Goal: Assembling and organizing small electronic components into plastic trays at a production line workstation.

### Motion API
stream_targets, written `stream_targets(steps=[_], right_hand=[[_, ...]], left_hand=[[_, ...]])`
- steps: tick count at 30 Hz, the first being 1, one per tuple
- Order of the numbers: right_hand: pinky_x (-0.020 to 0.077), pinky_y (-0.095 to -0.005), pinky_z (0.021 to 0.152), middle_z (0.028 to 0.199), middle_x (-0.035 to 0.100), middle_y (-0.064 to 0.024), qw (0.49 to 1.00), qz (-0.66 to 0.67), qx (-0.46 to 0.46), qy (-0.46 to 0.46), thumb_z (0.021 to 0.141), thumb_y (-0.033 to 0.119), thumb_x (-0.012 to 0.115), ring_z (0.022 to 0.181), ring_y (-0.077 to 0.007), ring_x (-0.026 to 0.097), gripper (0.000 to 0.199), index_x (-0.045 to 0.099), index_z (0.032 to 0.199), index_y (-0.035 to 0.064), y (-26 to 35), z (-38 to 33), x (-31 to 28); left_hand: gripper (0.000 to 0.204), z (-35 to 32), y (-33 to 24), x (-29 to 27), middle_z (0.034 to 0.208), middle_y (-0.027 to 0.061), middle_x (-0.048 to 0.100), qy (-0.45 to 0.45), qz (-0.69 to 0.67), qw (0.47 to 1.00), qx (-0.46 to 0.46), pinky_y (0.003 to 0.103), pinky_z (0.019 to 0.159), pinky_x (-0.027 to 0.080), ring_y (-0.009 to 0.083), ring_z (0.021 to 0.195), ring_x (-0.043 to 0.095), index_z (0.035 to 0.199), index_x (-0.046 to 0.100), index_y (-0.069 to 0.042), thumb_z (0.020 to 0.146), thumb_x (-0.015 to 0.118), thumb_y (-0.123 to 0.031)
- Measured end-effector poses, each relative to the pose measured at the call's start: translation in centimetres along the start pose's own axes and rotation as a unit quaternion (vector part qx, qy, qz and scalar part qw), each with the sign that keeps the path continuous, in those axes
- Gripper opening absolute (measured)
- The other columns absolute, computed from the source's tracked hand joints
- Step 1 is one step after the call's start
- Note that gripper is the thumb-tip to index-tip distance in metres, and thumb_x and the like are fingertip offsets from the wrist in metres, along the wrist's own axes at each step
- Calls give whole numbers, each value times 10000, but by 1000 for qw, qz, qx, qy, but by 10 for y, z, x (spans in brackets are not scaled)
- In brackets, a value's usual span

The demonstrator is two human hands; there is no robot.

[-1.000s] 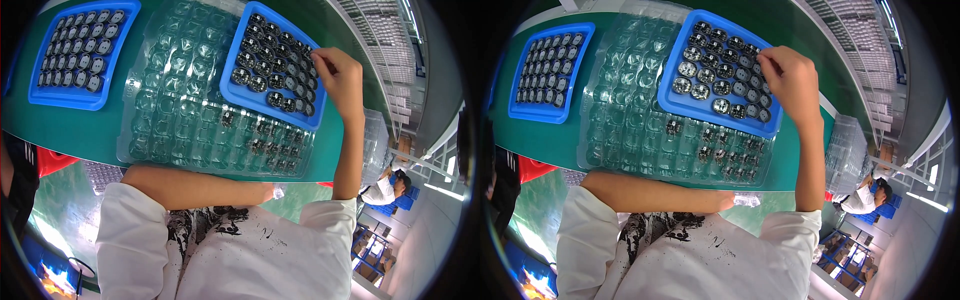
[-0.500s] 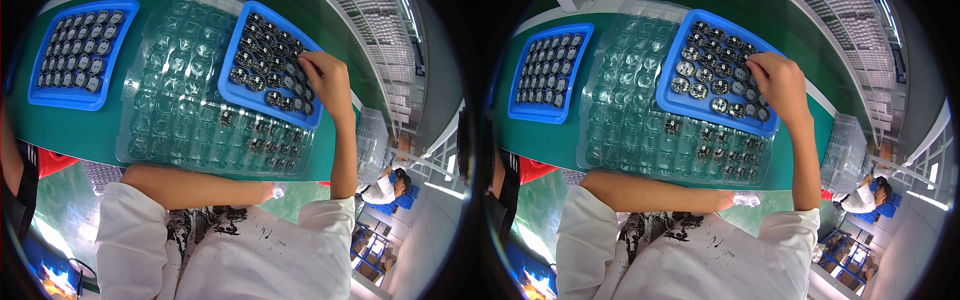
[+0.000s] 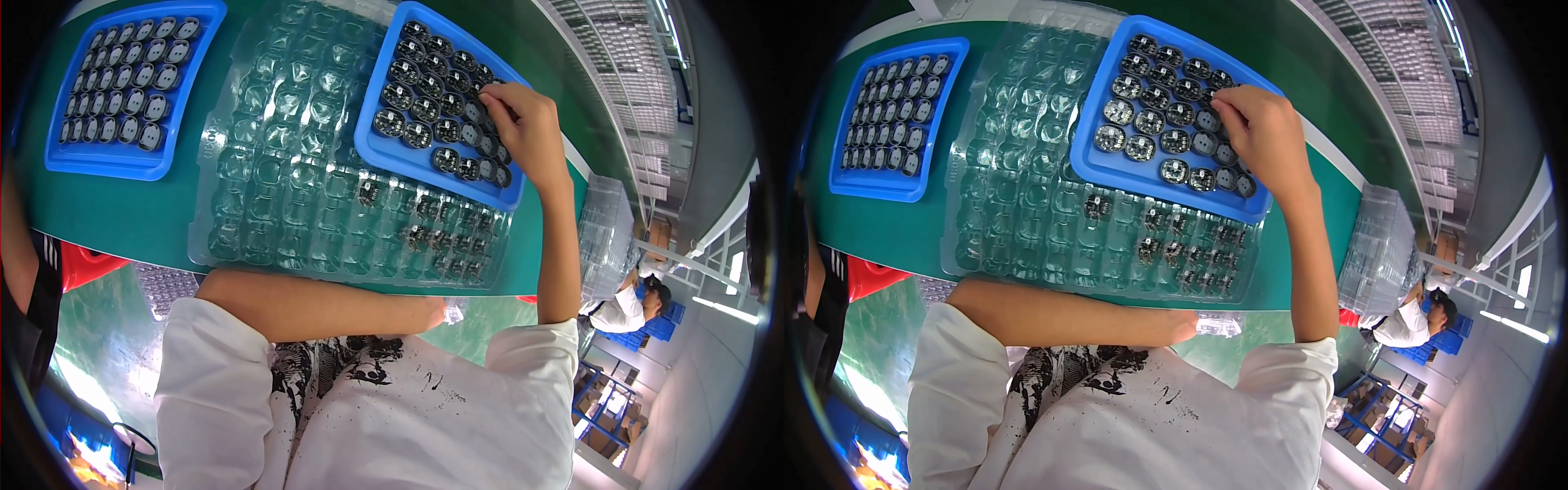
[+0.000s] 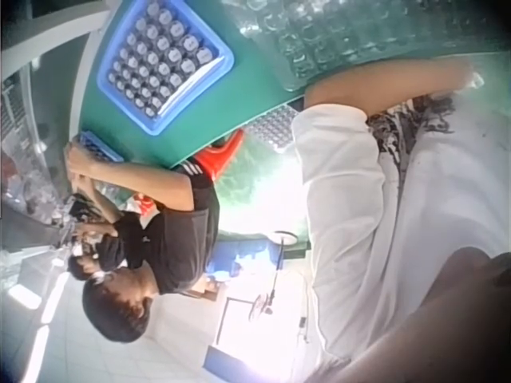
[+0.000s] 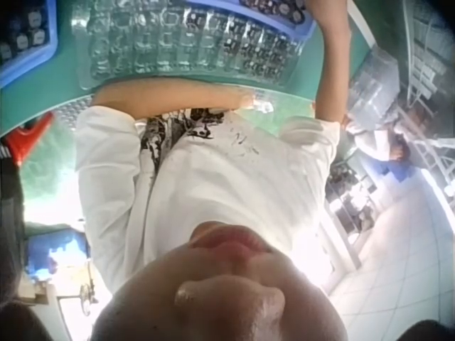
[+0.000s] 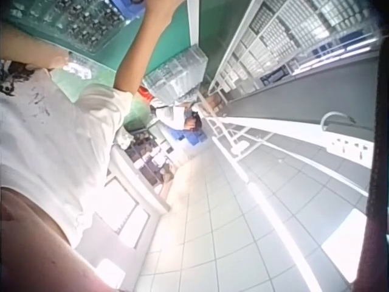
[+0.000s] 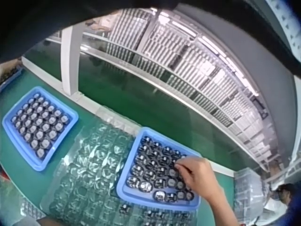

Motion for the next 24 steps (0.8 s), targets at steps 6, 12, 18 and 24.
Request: stream_targets(steps=[6,12,18,24], right_hand=[[482,-271,591,796,679,-110,995,61,67,35,854,72,699,666,-145,618,124,693,941,-15,-2,3,-11],[468,-244,564,821,659,-75,998,23,47,-23,838,62,706,696,-132,618,104,700,929,12,-12,10,-12],[490,-275,581,901,658,-80,999,-16,-6,-50,826,41,701,747,-175,636,97,692,915,3,-20,15,2],[512,-319,656,935,661,-104,995,-45,-45,-71,806,2,689,847,-255,642,79,687,883,-13,-17,16,9]], left_hand=[[279,3,31,53,1045,196,580,-8,-154,986,-67,391,790,486,326,951,598,1077,545,43,806,532,-22],[313,-6,10,8,1079,213,583,-101,33,992,63,391,802,484,326,971,593,1109,529,31,806,536,-46],[219,-2,13,19,923,209,629,-107,27,994,28,408,720,500,319,842,624,964,613,15,766,572,-69],[203,-3,14,23,903,202,629,-96,39,994,22,409,710,498,316,828,623,942,615,8,760,576,-72]])
Point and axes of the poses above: each hand's wrist, its own z-axis towards the middle knuckle, its own x-axis out of the palm, y = z × x, the point moved 1 cm from there along z, towards the middle knuckle
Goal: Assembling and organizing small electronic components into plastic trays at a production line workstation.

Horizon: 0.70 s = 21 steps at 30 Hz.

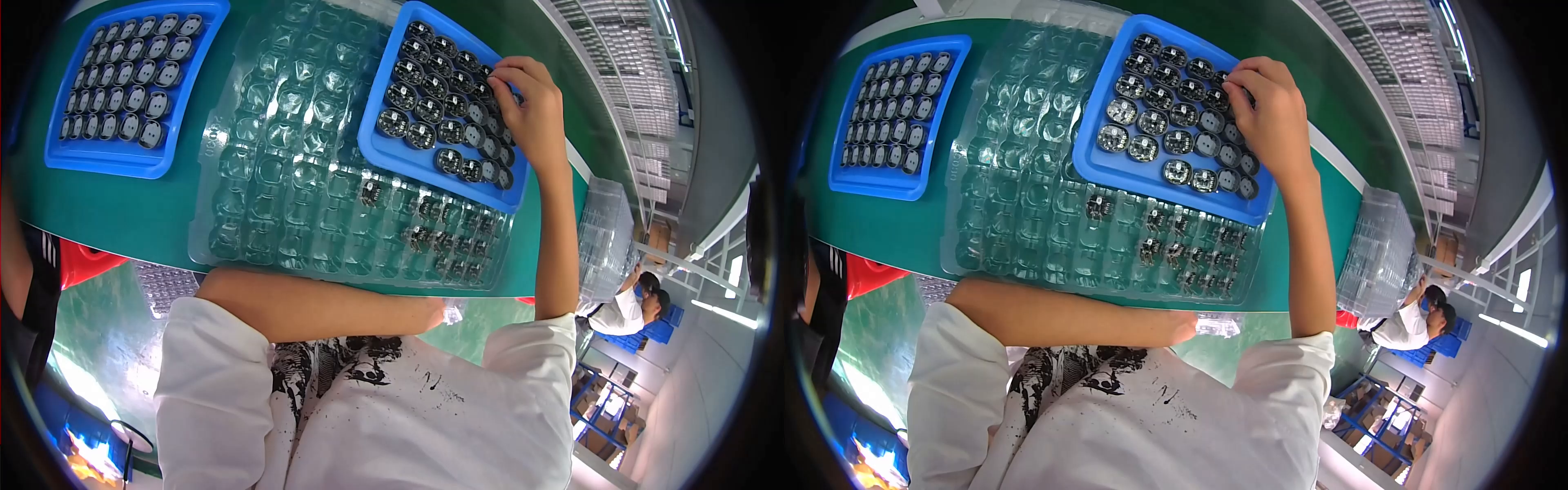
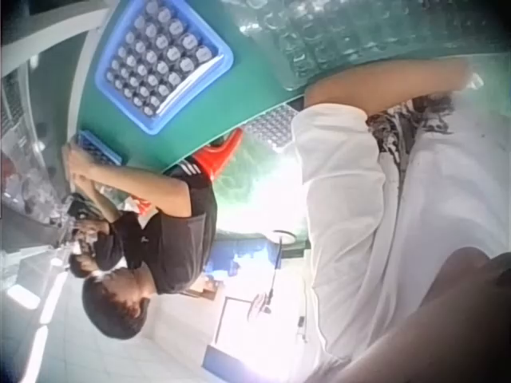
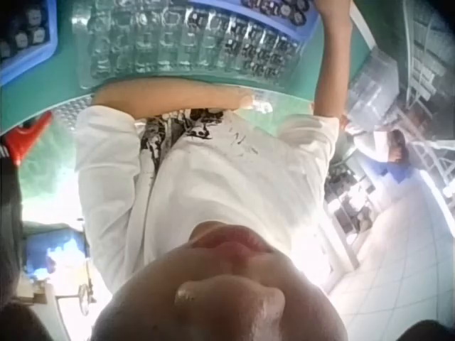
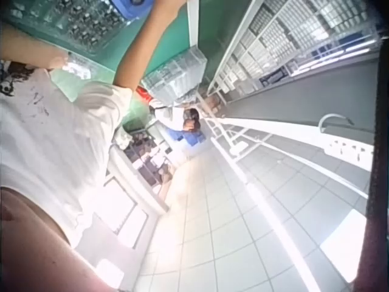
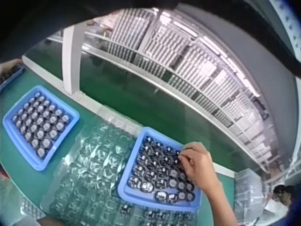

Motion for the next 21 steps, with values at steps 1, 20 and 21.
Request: stream_targets(steps=[1,20,21], right_hand=[[516,-335,688,942,662,-108,1000,5,2,-4,802,-3,687,872,-273,639,74,685,875,-17,0,0,1],[497,-298,574,720,649,-81,967,145,71,196,785,43,713,615,-185,635,114,695,896,20,105,-59,-49],[497,-298,574,720,649,-81,967,148,69,197,785,43,713,615,-185,635,114,695,896,20,110,-64,-45]], left_hand=[[200,0,0,0,900,200,629,2,2,1000,0,409,708,498,315,826,623,938,616,7,758,577,-72],[151,6,3,11,837,176,628,45,24,999,-18,413,676,492,306,781,621,868,623,-12,737,589,-80],[149,4,5,10,834,175,628,46,27,998,-21,413,674,491,306,779,621,864,623,-13,736,589,-81]])
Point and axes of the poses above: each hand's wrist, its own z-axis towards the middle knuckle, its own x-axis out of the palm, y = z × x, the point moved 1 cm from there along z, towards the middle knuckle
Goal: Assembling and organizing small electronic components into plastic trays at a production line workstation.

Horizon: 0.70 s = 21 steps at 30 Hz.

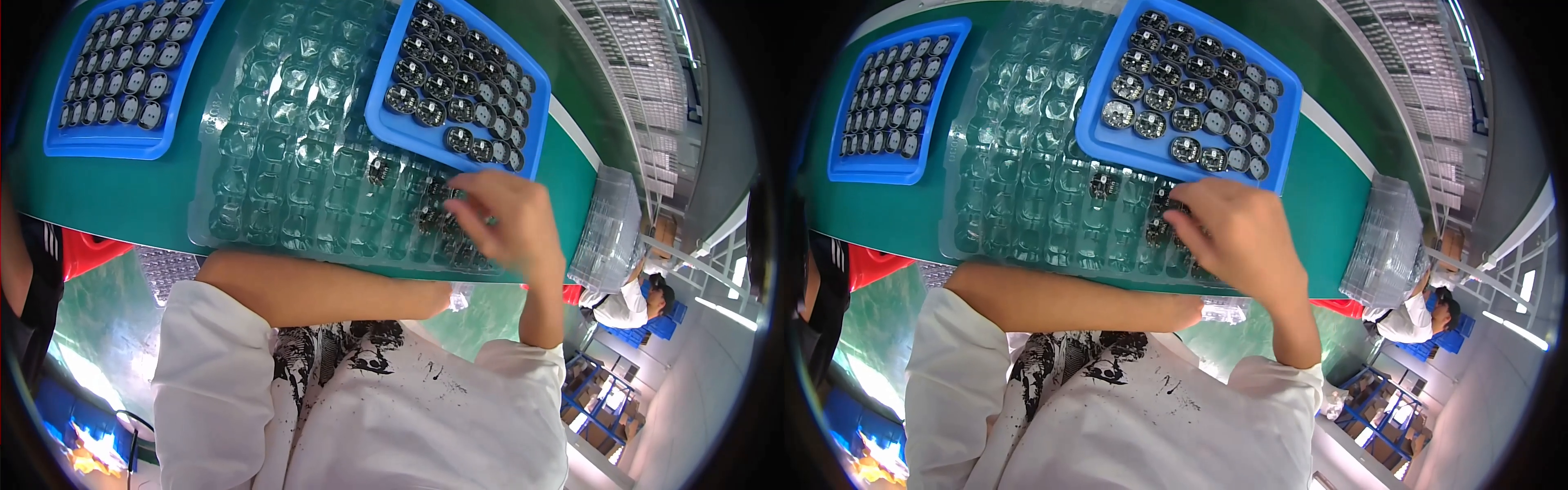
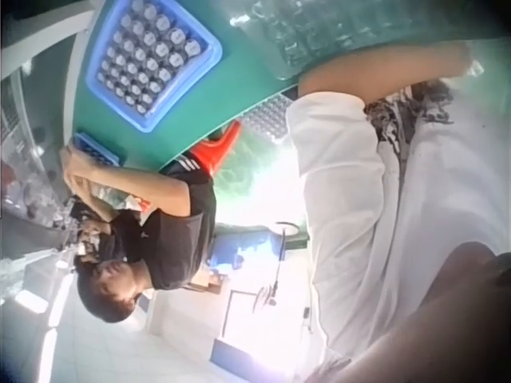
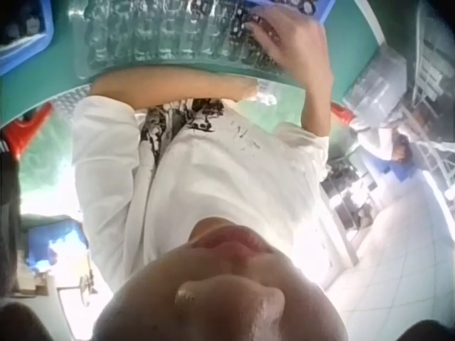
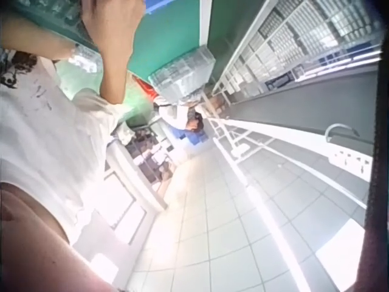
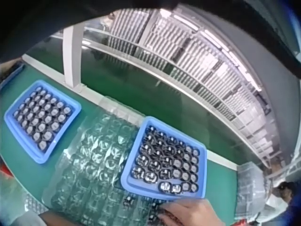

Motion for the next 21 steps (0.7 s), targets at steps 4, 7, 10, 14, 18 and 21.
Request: stream_targets(steps=[4,7,10,14,18,21], right_hand=[[475,-346,525,710,640,-87,994,-97,1,41,758,62,723,586,-248,630,109,694,860,42,-2,-10,25],[462,-353,508,693,631,-87,993,-115,-18,25,750,57,724,554,-251,609,112,695,856,40,0,-9,23],[447,-325,498,655,603,-91,998,-69,-10,0,761,26,711,524,-224,578,106,701,867,30,8,-1,3],[432,-275,499,627,583,-88,989,-89,22,-116,813,-5,684,522,-153,545,88,703,898,3,-4,12,-29],[448,-261,529,674,628,-92,983,-108,51,-139,834,26,692,551,-121,561,93,698,916,-17,-54,35,-27],[454,-257,549,701,643,-101,983,-115,55,-129,833,28,692,568,-122,569,92,695,912,-20,-61,41,-22]], left_hand=[[138,6,-3,3,821,170,628,8,8,1000,5,413,667,490,304,770,621,849,624,-18,731,592,-83],[131,7,-3,4,811,166,628,11,16,1000,7,414,662,489,302,763,620,838,625,-21,728,594,-84],[123,0,-1,3,801,162,628,10,30,1000,-4,414,657,488,301,756,620,827,626,-24,724,596,-85],[113,7,-3,5,788,157,628,16,36,999,2,415,650,487,299,746,620,812,628,-28,720,598,-87],[103,3,-2,5,775,152,628,18,50,999,2,416,643,486,297,737,619,797,629,-32,715,601,-89],[96,5,-1,6,765,148,628,19,58,998,-5,416,638,485,296,730,619,786,630,-35,712,603,-90]])
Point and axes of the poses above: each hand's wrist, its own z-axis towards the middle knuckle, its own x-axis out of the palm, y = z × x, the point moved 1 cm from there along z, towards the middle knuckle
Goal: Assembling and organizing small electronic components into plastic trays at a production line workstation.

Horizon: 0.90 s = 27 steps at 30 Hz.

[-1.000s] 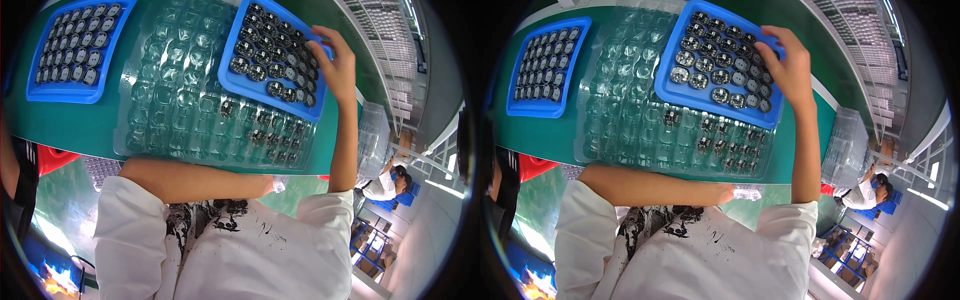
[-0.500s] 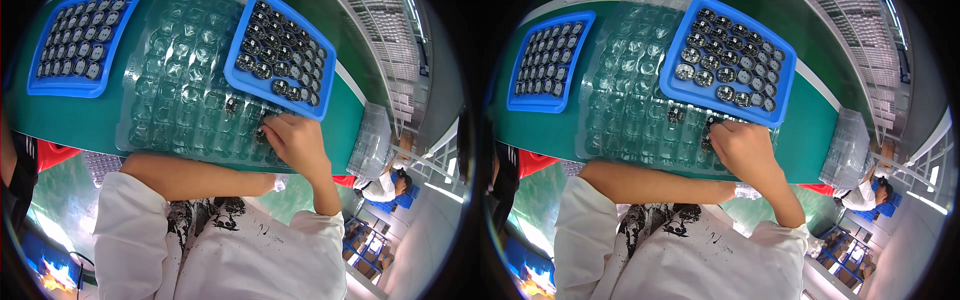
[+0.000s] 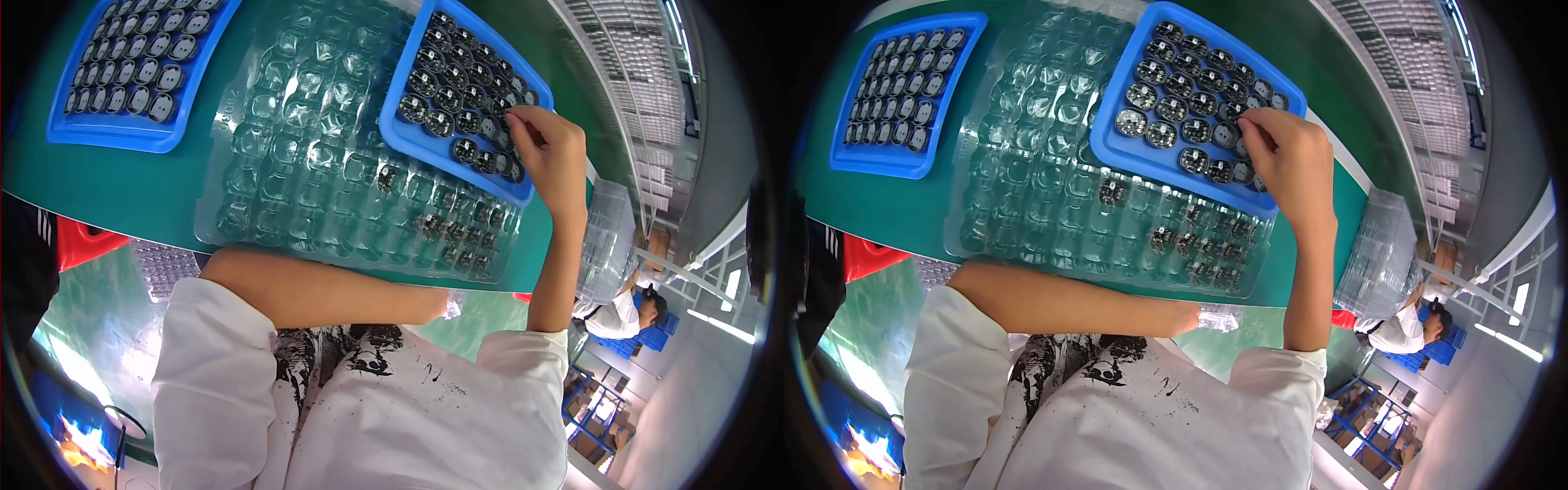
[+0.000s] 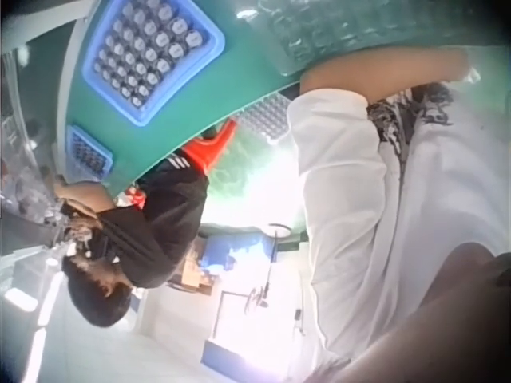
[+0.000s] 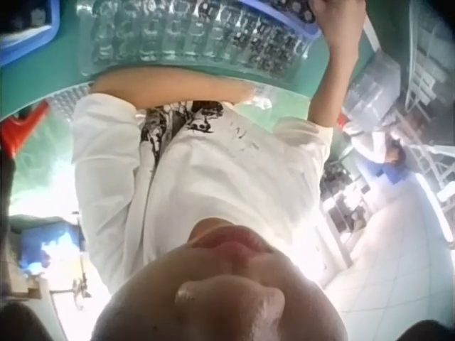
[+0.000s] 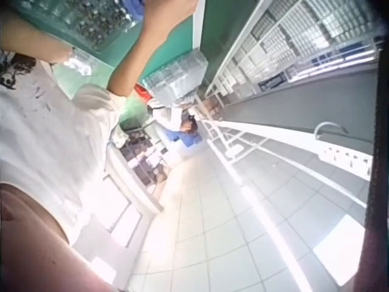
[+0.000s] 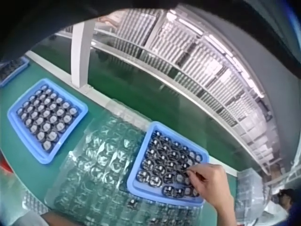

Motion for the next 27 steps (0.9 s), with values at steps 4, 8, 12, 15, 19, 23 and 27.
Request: stream_targets(steps=[4,8,12,15,19,23,27], right_hand=[[453,-260,549,707,645,-106,1000,7,-18,10,830,26,692,567,-126,569,90,691,905,-23,2,4,0],[450,-260,548,705,640,-104,999,14,-31,16,826,25,694,563,-126,558,89,688,896,-28,2,8,3],[443,-256,545,684,628,-97,999,24,-19,27,827,29,696,560,-117,545,86,689,888,-31,0,6,5],[431,-256,528,657,613,-85,998,37,17,43,827,39,705,553,-102,533,116,686,923,-24,2,5,4],[422,-269,498,632,587,-59,999,35,15,21,820,62,724,541,-86,527,154,684,962,15,37,-10,-7],[430,-337,458,657,605,-74,986,36,-143,76,787,81,724,497,-209,571,122,673,895,53,91,-34,11],[425,-384,454,632,584,-74,981,-31,-121,148,776,92,700,502,-268,576,112,611,826,47,106,-46,45]], left_hand=[[87,0,-1,2,752,143,628,6,7,1000,-2,417,631,483,294,721,619,771,632,-39,707,605,-92],[77,-3,0,3,739,138,628,12,16,1000,-4,418,625,482,292,711,618,756,633,-44,703,608,-94],[69,-1,-2,5,726,132,628,18,26,999,-3,418,618,481,290,702,618,741,635,-48,698,610,-95],[62,0,-3,7,716,129,628,24,33,999,-7,419,613,480,288,695,618,730,636,-51,695,612,-97],[55,-1,-2,8,703,123,628,30,42,999,-16,419,606,478,287,686,617,715,637,-55,690,615,-98],[48,-2,-1,11,690,118,628,44,48,998,-13,420,599,477,285,676,617,701,639,-59,686,617,-100],[44,1,-2,11,677,113,628,65,58,996,2,421,592,476,283,667,617,686,640,-63,681,620,-102]])
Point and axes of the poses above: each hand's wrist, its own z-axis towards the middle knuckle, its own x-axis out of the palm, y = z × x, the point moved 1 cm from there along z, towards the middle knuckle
